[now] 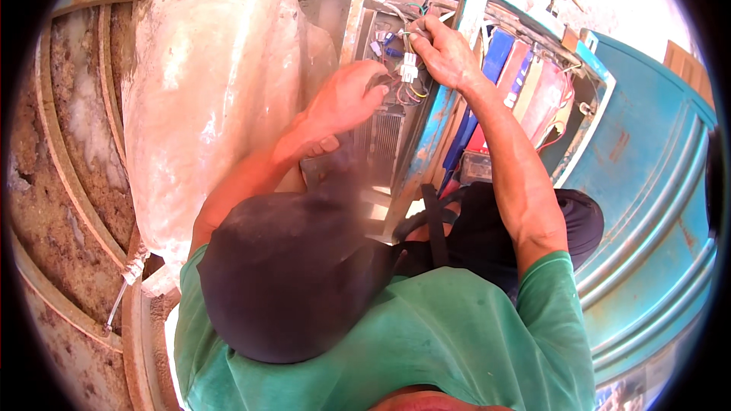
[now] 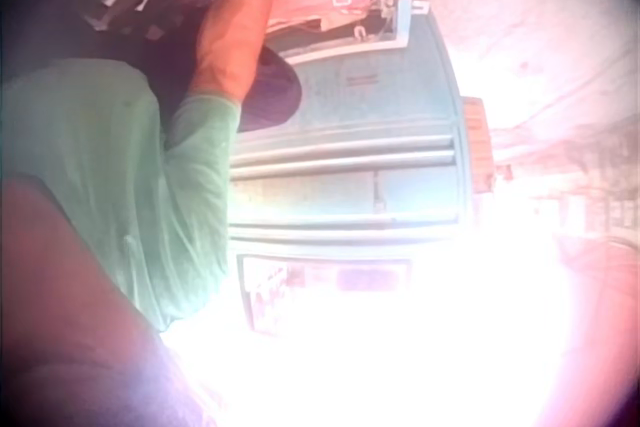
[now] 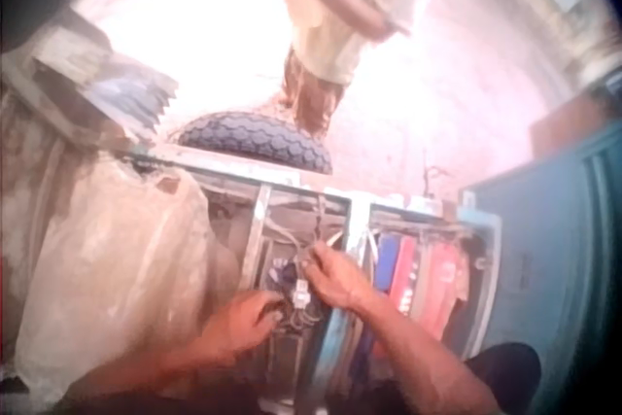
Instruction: The person works on the wiring and electrical components of a vehicle, handling wires and connectors by hand inside an open compartment.
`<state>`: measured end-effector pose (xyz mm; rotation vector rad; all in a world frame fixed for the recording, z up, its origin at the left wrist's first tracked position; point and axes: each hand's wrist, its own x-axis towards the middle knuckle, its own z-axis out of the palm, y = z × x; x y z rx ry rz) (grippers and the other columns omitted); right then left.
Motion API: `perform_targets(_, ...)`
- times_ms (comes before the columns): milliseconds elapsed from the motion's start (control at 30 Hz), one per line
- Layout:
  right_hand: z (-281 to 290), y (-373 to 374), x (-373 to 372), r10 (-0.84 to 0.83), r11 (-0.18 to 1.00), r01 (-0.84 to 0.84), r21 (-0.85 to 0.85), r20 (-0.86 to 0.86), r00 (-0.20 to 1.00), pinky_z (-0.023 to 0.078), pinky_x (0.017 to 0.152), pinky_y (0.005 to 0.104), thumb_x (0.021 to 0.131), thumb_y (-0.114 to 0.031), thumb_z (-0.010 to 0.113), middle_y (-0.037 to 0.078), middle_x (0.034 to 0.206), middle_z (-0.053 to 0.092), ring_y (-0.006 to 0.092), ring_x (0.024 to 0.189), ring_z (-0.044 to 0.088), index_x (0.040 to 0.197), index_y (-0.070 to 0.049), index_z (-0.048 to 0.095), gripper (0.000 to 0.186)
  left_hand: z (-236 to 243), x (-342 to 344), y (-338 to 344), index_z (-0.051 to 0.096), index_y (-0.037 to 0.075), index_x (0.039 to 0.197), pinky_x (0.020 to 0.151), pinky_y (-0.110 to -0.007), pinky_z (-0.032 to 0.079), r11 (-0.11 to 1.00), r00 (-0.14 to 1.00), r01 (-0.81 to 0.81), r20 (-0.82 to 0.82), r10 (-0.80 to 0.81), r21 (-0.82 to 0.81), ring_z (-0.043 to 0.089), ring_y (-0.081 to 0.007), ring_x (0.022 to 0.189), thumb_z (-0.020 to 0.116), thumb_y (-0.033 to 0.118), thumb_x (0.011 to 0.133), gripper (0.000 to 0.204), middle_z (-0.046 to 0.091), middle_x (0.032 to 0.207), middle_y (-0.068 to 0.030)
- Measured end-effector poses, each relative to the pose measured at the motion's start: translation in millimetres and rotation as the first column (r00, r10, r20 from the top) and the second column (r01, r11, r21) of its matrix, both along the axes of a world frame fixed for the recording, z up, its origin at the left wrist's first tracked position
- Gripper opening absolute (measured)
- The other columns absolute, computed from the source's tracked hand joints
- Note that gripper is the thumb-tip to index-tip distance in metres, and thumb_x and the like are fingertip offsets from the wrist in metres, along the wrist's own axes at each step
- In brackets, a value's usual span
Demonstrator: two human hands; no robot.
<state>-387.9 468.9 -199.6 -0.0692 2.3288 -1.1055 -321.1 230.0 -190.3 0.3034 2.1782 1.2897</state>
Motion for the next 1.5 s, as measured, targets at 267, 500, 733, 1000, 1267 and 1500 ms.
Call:
perform_targets(267, -10, 5, 2, -0.061, 0.996, 0.060, -0.069, -0.009, 0.998, 0.052, 0.083, 0.0348, 0.100, -0.027, 0.062, 0.009, 0.097, 0.071, 0.0193, 0.091, 0.067, 0.115, -0.004, 0.066, 0.028, 13, -36, 33, 0.050, 0.002, 0.139, 0.095, -0.053, 0.052, 0.784, 0.915, 0.399, 0.147, -0.376, -0.477, 0.065, -0.0443, 0.111, 0.057, 0.016, 0.094, 0.047, 0.066, 0.122, -0.0273)
perform_targets(500, -12, 5, 2, -0.103, 0.988, 0.103, -0.114, -0.001, 0.995, 0.054, 0.084, 0.0423, 0.097, -0.034, 0.061, 0.019, 0.098, 0.074, 0.0320, 0.092, 0.072, 0.119, -0.006, 0.066, 0.036, 0, -57, 50, 0.055, 0.000, 0.133, 0.088, -0.052, 0.055, 0.684, 0.838, 0.541, 0.241, -0.489, -0.489, 0.069, -0.0405, 0.106, 0.063, 0.029, 0.094, 0.049, 0.068, 0.119, -0.0255)
perform_targets(733, -10, 4, 3, -0.130, 0.978, 0.133, -0.161, 0.031, 0.991, 0.052, 0.085, 0.0347, 0.099, -0.027, 0.062, 0.010, 0.099, 0.071, 0.0195, 0.093, 0.066, 0.115, -0.003, 0.066, 0.029, 2, -60, 39, 0.058, 0.002, 0.136, 0.057, -0.030, 0.054, 0.986, 0.761, 0.167, 0.634, -0.134, 0.009, 0.072, -0.0144, 0.080, 0.073, 0.024, 0.089, 0.054, 0.074, 0.096, -0.0090)
perform_targets(1000, -23, 8, 4, -0.136, 0.973, 0.130, -0.192, -0.014, 0.991, 0.054, 0.084, 0.0405, 0.097, -0.033, 0.062, 0.017, 0.100, 0.074, 0.0267, 0.093, 0.070, 0.117, -0.004, 0.067, 0.035, -15, 3, 38, 0.060, 0.002, 0.133, 0.059, -0.029, 0.053, 0.867, 0.744, -0.469, 0.604, 0.286, 0.167, 0.067, -0.0142, 0.078, 0.078, 0.011, 0.086, 0.051, 0.070, 0.106, -0.0067)
perform_targets(1267, -19, 9, 3, -0.123, 0.978, 0.125, -0.166, 0.020, 0.992, 0.053, 0.084, 0.0399, 0.097, -0.035, 0.061, 0.017, 0.101, 0.073, 0.0271, 0.093, 0.070, 0.118, -0.004, 0.067, 0.038, -33, 33, 33, 0.055, -0.001, 0.142, 0.076, -0.028, 0.055, 0.854, 0.886, -0.423, 0.336, 0.320, 0.303, 0.069, -0.0173, 0.094, 0.073, 0.006, 0.091, 0.054, 0.054, 0.132, -0.0102)
perform_targets(1500, -14, 8, 2, -0.126, 0.977, 0.130, -0.169, 0.033, 0.991, 0.053, 0.087, 0.0402, 0.097, -0.036, 0.061, 0.018, 0.104, 0.073, 0.0283, 0.097, 0.070, 0.118, -0.004, 0.067, 0.039, -29, 15, 30, 0.057, 0.001, 0.132, 0.063, -0.027, 0.054, 0.680, 0.708, -0.625, 0.646, 0.285, 0.385, 0.069, -0.0153, 0.081, 0.068, 0.003, 0.095, 0.039, 0.066, 0.106, -0.0096)
